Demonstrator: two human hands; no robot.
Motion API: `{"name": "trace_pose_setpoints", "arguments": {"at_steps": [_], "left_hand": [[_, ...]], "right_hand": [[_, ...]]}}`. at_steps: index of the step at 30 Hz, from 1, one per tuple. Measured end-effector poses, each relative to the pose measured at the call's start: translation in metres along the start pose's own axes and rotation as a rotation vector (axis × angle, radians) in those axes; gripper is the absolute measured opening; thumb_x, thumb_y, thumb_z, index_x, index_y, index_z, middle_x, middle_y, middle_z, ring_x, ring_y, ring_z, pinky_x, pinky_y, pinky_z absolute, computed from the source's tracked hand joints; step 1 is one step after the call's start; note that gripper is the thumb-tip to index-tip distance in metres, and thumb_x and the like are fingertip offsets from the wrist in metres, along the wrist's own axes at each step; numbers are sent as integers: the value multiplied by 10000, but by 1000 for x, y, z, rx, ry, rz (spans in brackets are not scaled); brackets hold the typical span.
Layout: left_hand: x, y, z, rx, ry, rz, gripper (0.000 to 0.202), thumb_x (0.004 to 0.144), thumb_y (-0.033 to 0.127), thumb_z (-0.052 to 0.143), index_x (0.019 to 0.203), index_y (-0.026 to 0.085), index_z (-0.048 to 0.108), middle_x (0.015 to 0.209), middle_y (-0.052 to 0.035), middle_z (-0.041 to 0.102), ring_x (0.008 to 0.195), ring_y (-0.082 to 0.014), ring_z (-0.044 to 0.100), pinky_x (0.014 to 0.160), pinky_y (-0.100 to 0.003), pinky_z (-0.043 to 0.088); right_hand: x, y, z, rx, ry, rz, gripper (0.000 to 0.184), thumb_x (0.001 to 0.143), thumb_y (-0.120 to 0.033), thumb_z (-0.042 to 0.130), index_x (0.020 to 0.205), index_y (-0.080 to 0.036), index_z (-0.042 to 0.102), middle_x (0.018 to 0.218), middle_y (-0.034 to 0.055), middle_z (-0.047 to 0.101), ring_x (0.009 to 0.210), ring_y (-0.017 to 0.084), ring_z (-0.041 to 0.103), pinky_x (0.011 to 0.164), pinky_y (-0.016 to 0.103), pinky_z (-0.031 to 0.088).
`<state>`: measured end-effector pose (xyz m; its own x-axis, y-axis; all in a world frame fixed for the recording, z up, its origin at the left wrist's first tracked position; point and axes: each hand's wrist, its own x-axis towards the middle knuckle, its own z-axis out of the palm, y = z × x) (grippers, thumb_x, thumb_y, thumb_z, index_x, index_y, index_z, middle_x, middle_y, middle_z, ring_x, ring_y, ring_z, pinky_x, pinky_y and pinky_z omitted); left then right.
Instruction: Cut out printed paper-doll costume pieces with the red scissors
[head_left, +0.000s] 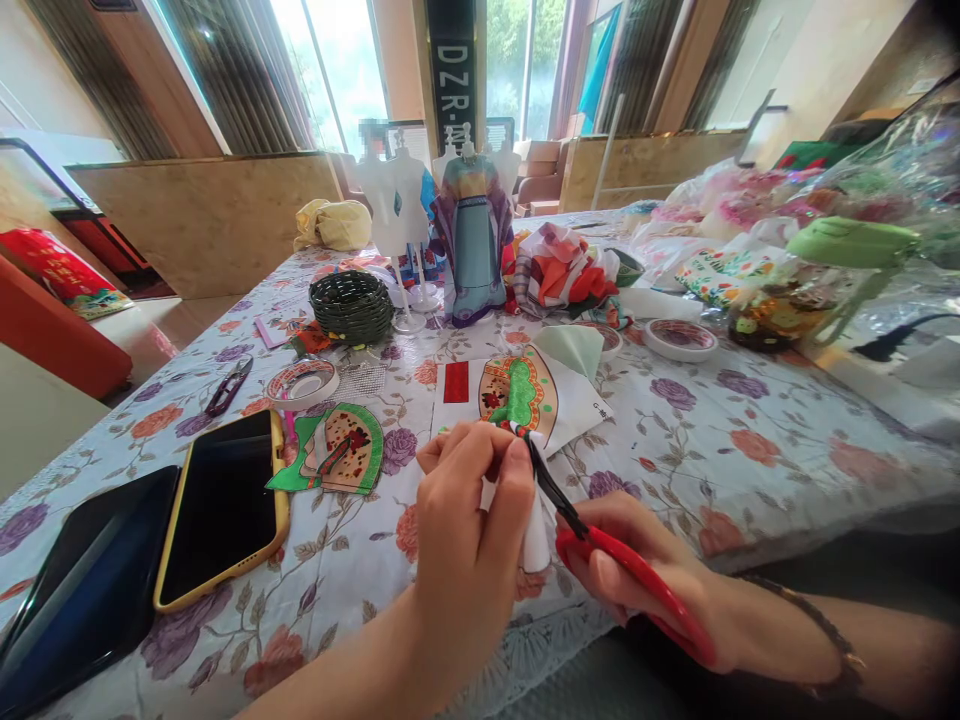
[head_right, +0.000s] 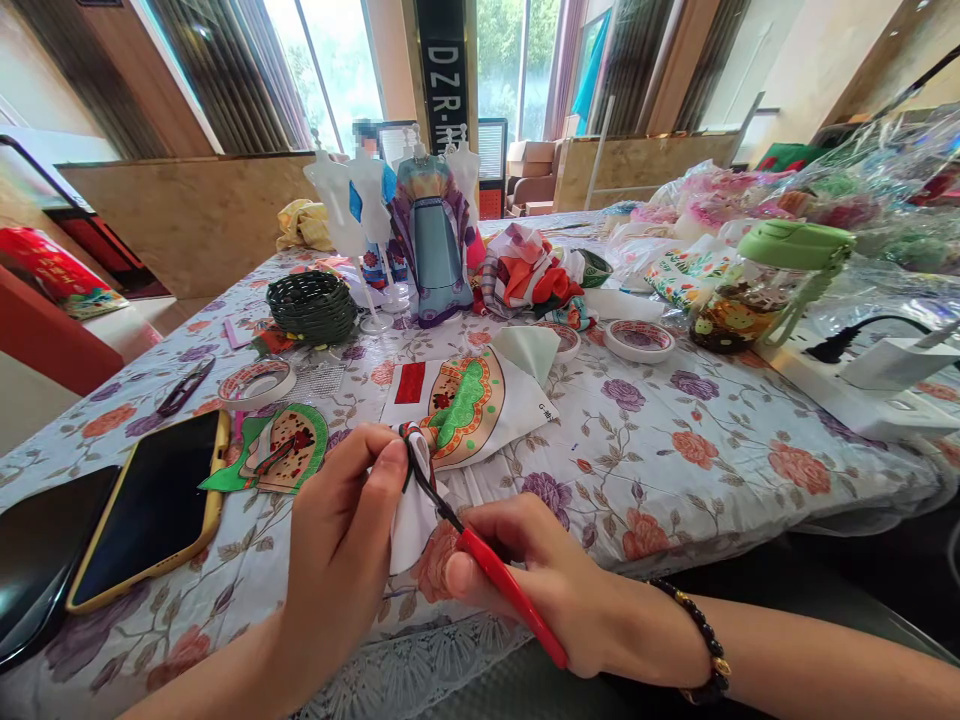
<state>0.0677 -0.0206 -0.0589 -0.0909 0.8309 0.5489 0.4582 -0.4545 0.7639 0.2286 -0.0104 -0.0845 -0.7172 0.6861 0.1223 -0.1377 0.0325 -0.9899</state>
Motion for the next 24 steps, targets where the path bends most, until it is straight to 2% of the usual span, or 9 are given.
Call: {"name": "trace_pose_setpoints", "arguments": {"at_steps": [13,18,21,24], "left_hand": [[-1,-4,2,39,15,50,279,948,144,413,676,204,401,605,71,409,605,-98,428,673,-295,344],[-1,-3,2,52,11,52,276,947,148,414,677,205,405,611,70,418,611,-98,436,667,-297,341],[-1,-4,2,48,12,53,274,947,146,412,680,206,405,619,69,431,624,-101,446,677,-302,341],[-3,-5,3,46,9,48,274,953,153,410,685,208,405,628,68,443,632,-105,451,687,-307,340]], "right_hand": [[-5,10,-5,-49,15,7,438,936,-580,534,806,-168,605,600,-58,383,490,82,304,489,243,307],[-4,4,-3,-76,-12,21,500,921,-637,516,782,-162,592,588,-59,366,477,69,305,432,230,245],[-5,7,-3,-98,-4,15,485,944,-619,488,801,-166,589,637,-43,402,499,70,328,429,223,241],[-9,14,-3,-61,13,23,475,941,-619,494,805,-172,580,610,-54,372,483,69,300,424,232,207]]}}
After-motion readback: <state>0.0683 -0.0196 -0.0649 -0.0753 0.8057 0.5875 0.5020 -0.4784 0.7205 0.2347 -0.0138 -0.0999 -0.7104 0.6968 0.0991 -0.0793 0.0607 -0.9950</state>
